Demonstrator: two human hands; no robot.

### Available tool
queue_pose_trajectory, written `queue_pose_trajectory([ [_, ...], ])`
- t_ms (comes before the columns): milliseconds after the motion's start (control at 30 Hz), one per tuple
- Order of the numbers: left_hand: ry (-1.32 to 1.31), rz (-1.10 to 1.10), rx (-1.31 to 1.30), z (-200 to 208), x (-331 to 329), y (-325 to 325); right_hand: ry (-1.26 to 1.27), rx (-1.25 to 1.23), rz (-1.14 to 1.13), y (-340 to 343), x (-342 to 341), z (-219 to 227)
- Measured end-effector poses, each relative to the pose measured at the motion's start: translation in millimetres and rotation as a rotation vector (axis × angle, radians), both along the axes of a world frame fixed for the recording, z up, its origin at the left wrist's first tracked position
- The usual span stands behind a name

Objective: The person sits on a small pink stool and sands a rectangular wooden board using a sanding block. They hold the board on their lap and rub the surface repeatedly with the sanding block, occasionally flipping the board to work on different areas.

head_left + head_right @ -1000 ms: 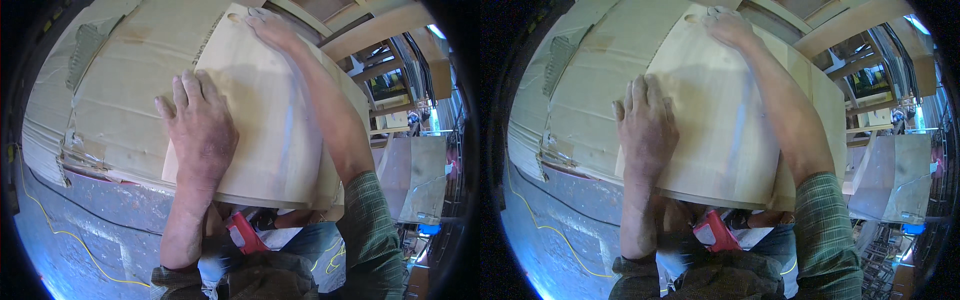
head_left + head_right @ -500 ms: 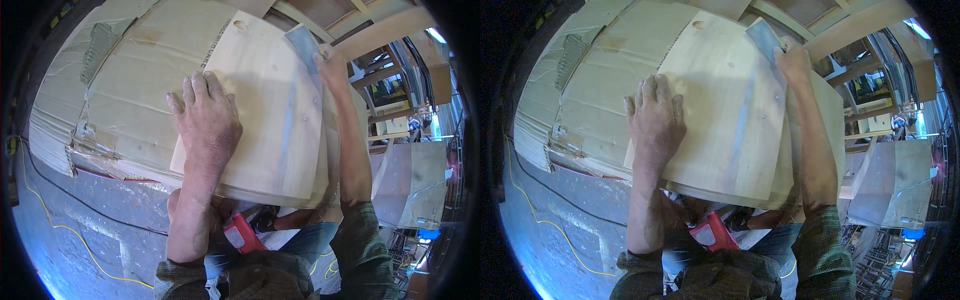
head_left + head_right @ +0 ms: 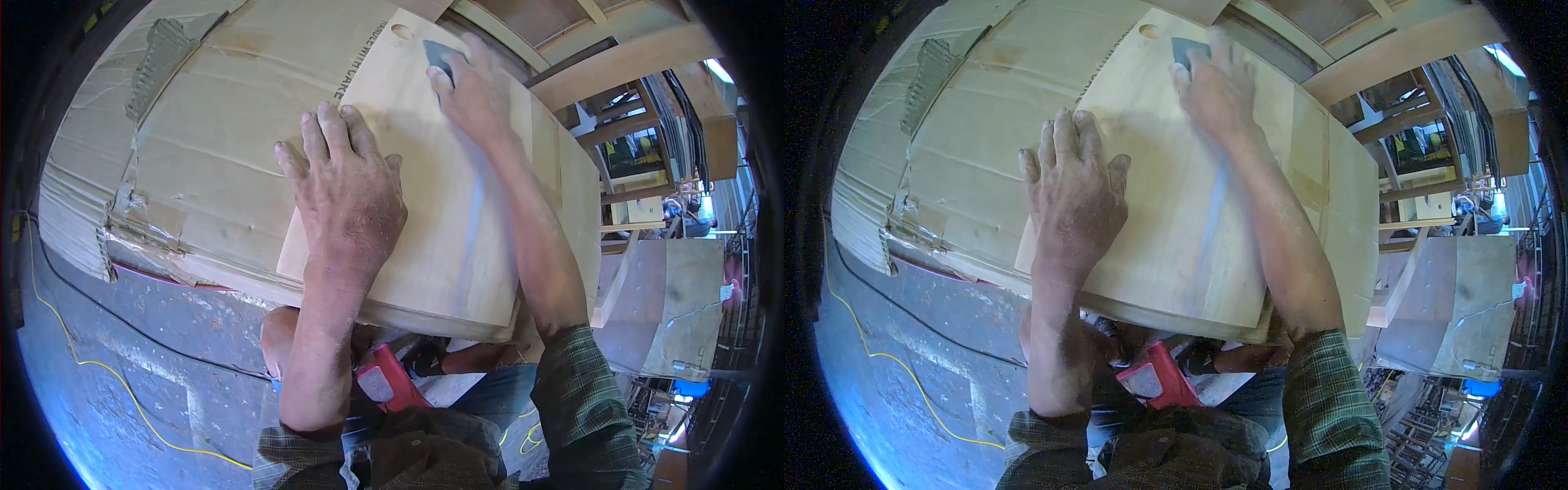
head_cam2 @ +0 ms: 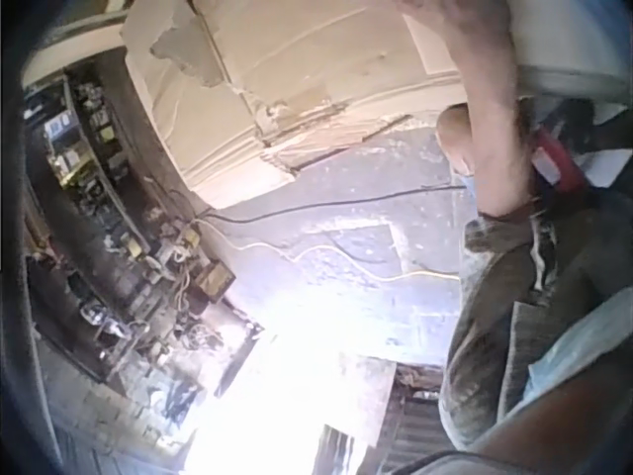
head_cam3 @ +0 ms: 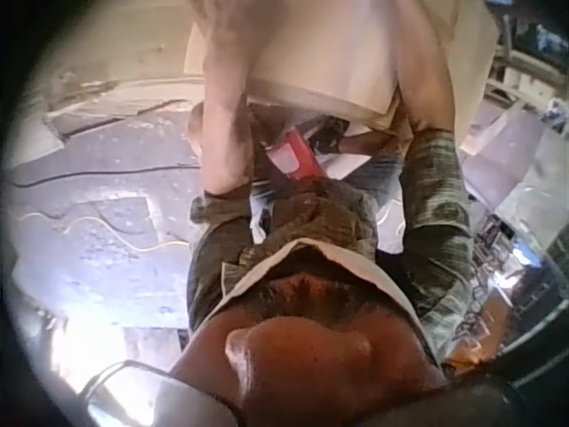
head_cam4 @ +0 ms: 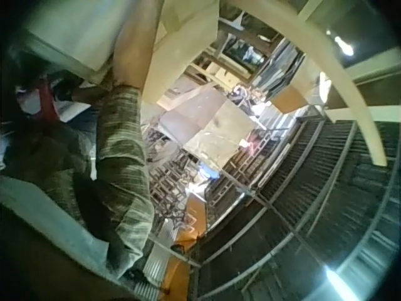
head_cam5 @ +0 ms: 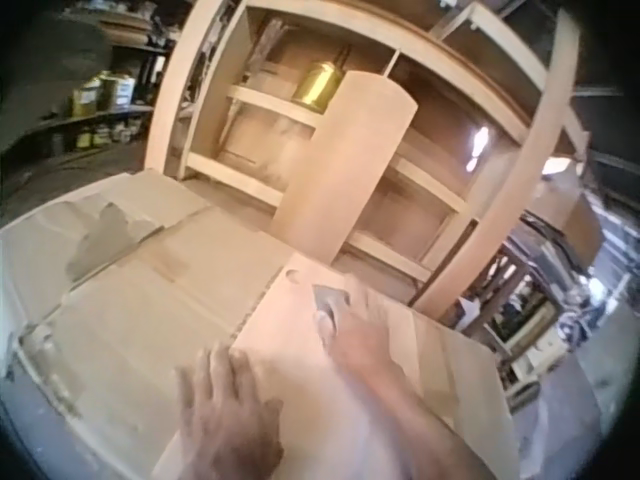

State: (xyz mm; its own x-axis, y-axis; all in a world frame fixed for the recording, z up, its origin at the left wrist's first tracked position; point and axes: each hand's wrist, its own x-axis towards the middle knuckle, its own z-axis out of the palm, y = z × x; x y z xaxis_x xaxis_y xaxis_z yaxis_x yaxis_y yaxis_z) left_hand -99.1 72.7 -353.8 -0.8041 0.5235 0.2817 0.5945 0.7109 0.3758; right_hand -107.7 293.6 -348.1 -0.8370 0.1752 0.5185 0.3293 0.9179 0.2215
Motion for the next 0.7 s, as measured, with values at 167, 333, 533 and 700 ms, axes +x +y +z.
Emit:
queue_pose_trajectory([
  [167,-0.026,0.004,-0.040,3.3,1.4,-6.1,-0.055,-0.370,0.079,10.8,-12.5,-6.2],
  [333,-0.011,-0.026,0.015,1.7,2.1,-3.3,-0.037,-0.247,-0.034,20.0,-38.9,-5.7],
  [533,-0.018,-0.057,0.008,0.9,-1.8,-12.7,-0.143,-0.283,0.060,15.1,-34.4,0.7],
  [700,-0.069,-0.161,0.070,4.0,-9.2,-26.0,-0.052,-0.440,0.006,33.0,-58.6,-4.4],
])
